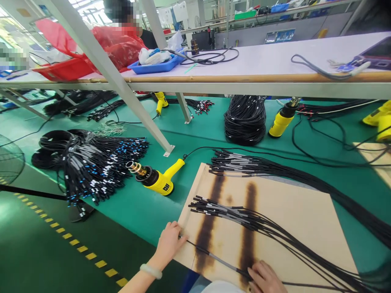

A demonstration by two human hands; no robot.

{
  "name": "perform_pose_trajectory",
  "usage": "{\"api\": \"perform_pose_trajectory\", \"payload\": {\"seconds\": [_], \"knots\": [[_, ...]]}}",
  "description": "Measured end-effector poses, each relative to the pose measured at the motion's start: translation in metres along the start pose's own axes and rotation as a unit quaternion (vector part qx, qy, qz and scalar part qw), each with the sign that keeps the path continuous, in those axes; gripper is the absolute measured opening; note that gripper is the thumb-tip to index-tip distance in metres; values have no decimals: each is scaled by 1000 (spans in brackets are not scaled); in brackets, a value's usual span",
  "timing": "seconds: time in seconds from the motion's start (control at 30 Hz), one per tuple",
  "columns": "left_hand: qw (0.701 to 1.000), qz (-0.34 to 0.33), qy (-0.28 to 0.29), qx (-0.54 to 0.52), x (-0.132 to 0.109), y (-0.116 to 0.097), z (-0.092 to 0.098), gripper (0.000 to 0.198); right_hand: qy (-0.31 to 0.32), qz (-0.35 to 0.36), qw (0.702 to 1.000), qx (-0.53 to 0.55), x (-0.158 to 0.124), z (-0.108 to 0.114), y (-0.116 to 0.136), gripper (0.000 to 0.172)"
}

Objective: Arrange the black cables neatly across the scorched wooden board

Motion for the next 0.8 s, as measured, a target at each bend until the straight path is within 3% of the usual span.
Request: {"api": "perform_pose_trajectory", "payload": {"seconds": [0.1, 0.17, 0.23, 0.4, 0.5, 0.6, 0.7, 0.8], "knots": [[999, -33, -20, 36, 13, -17, 13, 16, -74, -111, 991, -8, 8, 28, -28, 23], [995, -78, -39, 48, 23, -35, 16, 15, -123, -207, 969, -48, 13, 44, -53, 24], [991, -119, -48, 42, 33, -54, 13, 16, -130, -265, 951, -95, 18, 52, -71, 22], [983, -166, -66, 36, 57, -82, -2, 34, -96, -255, 958, -92, 32, 49, -72, 13], [981, -173, -78, 39, 66, -84, -6, 38, -85, -244, 966, 3, 28, 44, -59, 13], [981, -166, -89, 42, 71, -81, -3, 43, -28, -266, 957, 113, 21, 32, -51, 12], [980, -170, -86, 49, 74, -78, 5, 48, 16, -273, 946, 174, 23, 18, -43, 24], [977, -190, -70, 60, 77, -78, 15, 48, 23, -274, 943, 188, 39, 8, -36, 36]]}}
Point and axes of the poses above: each hand's wrist, its own x-axis towards the middle knuckle, its own z-axis out of the back of the hand, y = z × x, the point moved 6 cm from there along x, towards the middle knuckle, and after that the axes turned 10 degrees about -z, right-handed, at the moved point
